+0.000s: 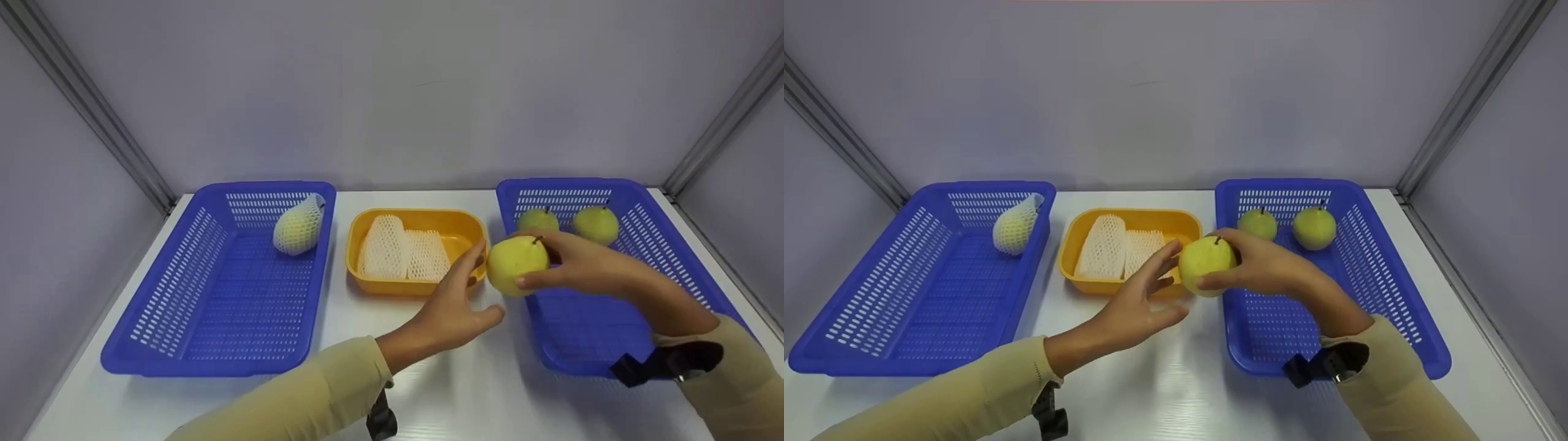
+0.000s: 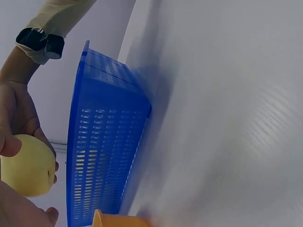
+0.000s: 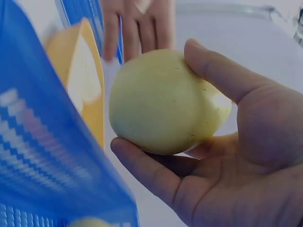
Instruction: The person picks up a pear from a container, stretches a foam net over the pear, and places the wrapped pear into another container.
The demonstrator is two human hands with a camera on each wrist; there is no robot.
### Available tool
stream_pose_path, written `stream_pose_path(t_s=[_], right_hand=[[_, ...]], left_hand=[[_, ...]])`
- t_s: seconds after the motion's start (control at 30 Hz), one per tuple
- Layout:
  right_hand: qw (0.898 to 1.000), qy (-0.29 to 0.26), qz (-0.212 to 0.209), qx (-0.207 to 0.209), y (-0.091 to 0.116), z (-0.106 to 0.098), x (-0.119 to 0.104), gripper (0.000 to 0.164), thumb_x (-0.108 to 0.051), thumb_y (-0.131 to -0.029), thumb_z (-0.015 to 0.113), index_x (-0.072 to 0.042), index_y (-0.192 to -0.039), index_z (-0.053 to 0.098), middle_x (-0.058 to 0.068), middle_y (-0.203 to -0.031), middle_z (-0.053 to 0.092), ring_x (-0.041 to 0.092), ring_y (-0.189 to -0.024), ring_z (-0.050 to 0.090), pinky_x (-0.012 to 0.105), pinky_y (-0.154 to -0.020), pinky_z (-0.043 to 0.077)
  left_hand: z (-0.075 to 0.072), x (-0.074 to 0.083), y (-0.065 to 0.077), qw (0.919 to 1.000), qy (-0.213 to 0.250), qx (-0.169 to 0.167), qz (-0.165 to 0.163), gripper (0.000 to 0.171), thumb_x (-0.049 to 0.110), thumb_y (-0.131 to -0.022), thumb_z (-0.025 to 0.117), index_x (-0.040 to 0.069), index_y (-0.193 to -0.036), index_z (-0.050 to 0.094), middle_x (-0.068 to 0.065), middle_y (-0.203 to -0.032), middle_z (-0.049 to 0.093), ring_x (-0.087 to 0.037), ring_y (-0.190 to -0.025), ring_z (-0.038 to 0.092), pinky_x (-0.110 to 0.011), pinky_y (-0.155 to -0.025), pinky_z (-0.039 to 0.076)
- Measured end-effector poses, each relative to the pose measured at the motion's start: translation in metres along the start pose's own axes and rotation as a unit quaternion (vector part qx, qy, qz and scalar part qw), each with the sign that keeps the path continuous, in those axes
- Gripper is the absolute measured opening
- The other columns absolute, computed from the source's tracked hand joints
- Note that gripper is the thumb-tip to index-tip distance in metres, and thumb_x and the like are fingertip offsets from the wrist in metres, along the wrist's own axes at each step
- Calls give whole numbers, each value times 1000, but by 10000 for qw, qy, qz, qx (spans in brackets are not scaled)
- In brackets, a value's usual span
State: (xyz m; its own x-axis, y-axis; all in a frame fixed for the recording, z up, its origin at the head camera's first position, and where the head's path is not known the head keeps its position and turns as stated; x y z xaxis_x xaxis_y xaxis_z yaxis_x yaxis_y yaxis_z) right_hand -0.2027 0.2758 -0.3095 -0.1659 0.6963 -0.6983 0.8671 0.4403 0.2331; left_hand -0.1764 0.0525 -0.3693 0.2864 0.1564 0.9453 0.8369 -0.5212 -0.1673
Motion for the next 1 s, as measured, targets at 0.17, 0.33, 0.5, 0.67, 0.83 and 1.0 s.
stream_pose_path(t_s=[0.17,0.33,0.5,0.67,0.83,1.0], right_hand=[[9999,-65,86,66,-2,15,-9,74,-44,-93,74,-4,-149,46,9,-119,62,25,-102,57,35,-88,54],[9990,-447,43,-31,0,21,-10,72,-44,-98,67,-3,-151,42,11,-127,60,26,-109,57,41,-96,54],[9933,-1075,-296,-299,5,21,-11,67,-35,-103,62,-3,-155,36,15,-142,56,32,-126,56,48,-107,48],[9892,-1333,-538,-273,11,23,-13,67,-29,-103,62,-4,-157,33,18,-147,53,37,-132,54,45,-106,49],[9873,-1388,-747,-194,13,34,-14,65,-27,-102,65,-3,-155,38,18,-145,54,36,-129,57,36,-101,53],[9876,-1414,-675,-126,18,51,-18,70,-30,-99,69,0,-153,38,18,-139,59,33,-123,61,34,-97,55]], left_hand=[[2,-1,5,9995,85,-39,290,91,8,-91,71,8,-163,15,-5,-166,22,-14,-146,33,-30,-118,34],[-1,-4,7,9997,-16,42,235,91,18,-95,74,7,-163,14,-7,-168,18,-15,-147,32,-25,-116,34],[-9,-4,7,9994,97,223,233,81,19,-100,68,6,-162,17,-9,-167,22,-19,-145,36,-25,-114,38],[-16,-1,12,9984,521,205,120,79,16,-99,68,5,-161,21,-8,-165,27,-20,-144,39,-27,-113,39],[-26,2,24,9988,462,72,112,77,15,-97,71,5,-160,27,-8,-159,37,-19,-139,46,-28,-111,42],[-36,4,40,9996,268,-90,20,73,16,-93,76,7,-155,38,-5,-149,49,-16,-130,52,-27,-108,45]])
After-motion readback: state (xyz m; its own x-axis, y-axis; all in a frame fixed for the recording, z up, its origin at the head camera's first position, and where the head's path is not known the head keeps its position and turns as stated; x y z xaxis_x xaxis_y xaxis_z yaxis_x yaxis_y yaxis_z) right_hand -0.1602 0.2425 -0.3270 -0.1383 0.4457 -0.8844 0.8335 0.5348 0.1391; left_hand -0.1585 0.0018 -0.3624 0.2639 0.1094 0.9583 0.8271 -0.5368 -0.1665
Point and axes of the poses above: each hand's wrist, its own y-axis away from the middle knuckle, its own z-axis out of the palm, x = y × z, the point moved 1 cm from there along -y, towards the middle knuckle
